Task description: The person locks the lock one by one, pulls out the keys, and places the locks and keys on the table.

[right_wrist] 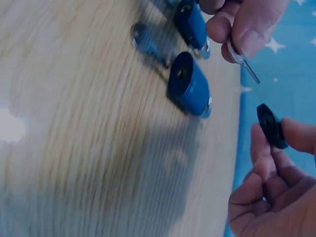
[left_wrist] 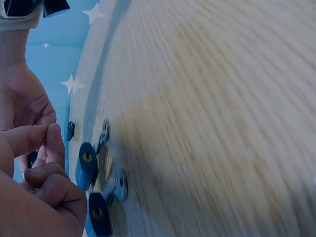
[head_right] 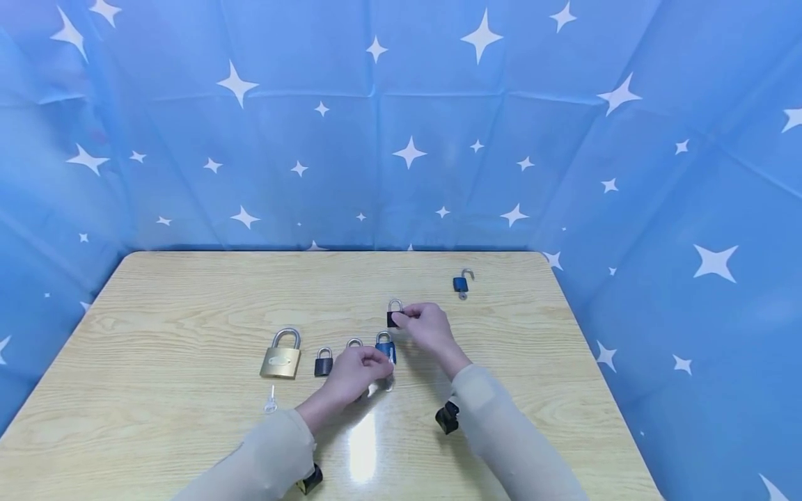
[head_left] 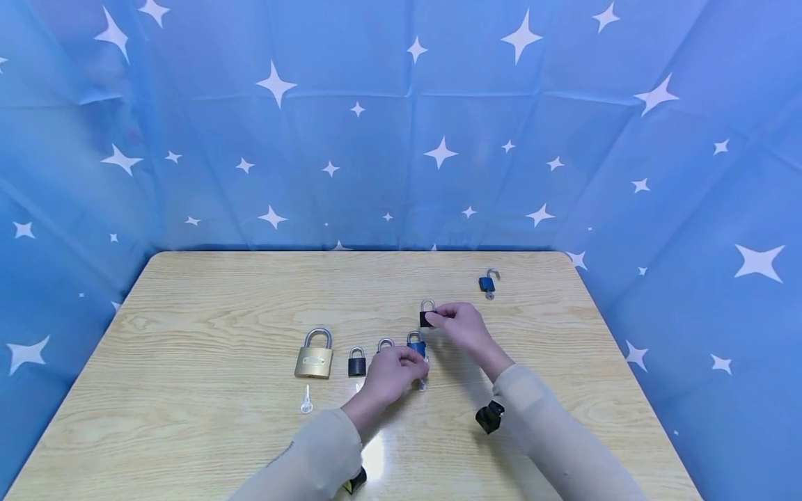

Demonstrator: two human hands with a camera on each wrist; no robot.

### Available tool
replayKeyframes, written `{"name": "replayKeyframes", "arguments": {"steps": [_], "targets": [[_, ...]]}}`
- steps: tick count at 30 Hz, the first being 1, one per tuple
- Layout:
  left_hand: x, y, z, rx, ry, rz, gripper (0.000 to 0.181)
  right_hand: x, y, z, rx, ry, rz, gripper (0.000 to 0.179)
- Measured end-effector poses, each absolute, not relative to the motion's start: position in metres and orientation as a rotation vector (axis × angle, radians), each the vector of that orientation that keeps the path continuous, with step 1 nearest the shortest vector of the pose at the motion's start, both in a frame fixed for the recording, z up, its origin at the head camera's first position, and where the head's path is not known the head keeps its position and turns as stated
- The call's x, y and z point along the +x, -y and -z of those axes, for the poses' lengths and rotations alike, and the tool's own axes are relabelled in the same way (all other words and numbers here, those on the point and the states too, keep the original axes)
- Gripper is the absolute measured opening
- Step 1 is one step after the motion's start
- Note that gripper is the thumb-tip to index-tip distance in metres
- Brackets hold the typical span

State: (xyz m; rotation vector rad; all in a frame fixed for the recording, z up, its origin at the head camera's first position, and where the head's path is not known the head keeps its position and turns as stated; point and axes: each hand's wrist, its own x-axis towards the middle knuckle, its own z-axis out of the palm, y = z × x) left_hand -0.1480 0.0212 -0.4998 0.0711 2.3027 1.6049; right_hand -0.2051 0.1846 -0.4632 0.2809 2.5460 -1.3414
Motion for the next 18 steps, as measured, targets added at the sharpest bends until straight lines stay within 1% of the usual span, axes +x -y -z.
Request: {"name": "replayKeyframes", "arguments": {"steps": [8, 14, 18], "targets": [[-0.147, -0.035, 0.499, 0.079, -2.282, -1.619, 0.01, -0.205, -0.199, 0.47, 0.229, -2.571, 1.258, 0.029], [-0.142, -0.038, 0.496, 0.092, -2.332, -1.514, 0.009, -0.201, -0.205, 0.476, 0.17, -2.623, 1.155, 0.024], [-0.138, -0.04, 0.496, 0.109, -2.364, -1.474, 0.009, -0.198, -0.207, 0.479, 0.137, -2.612, 1.102, 0.027]]}}
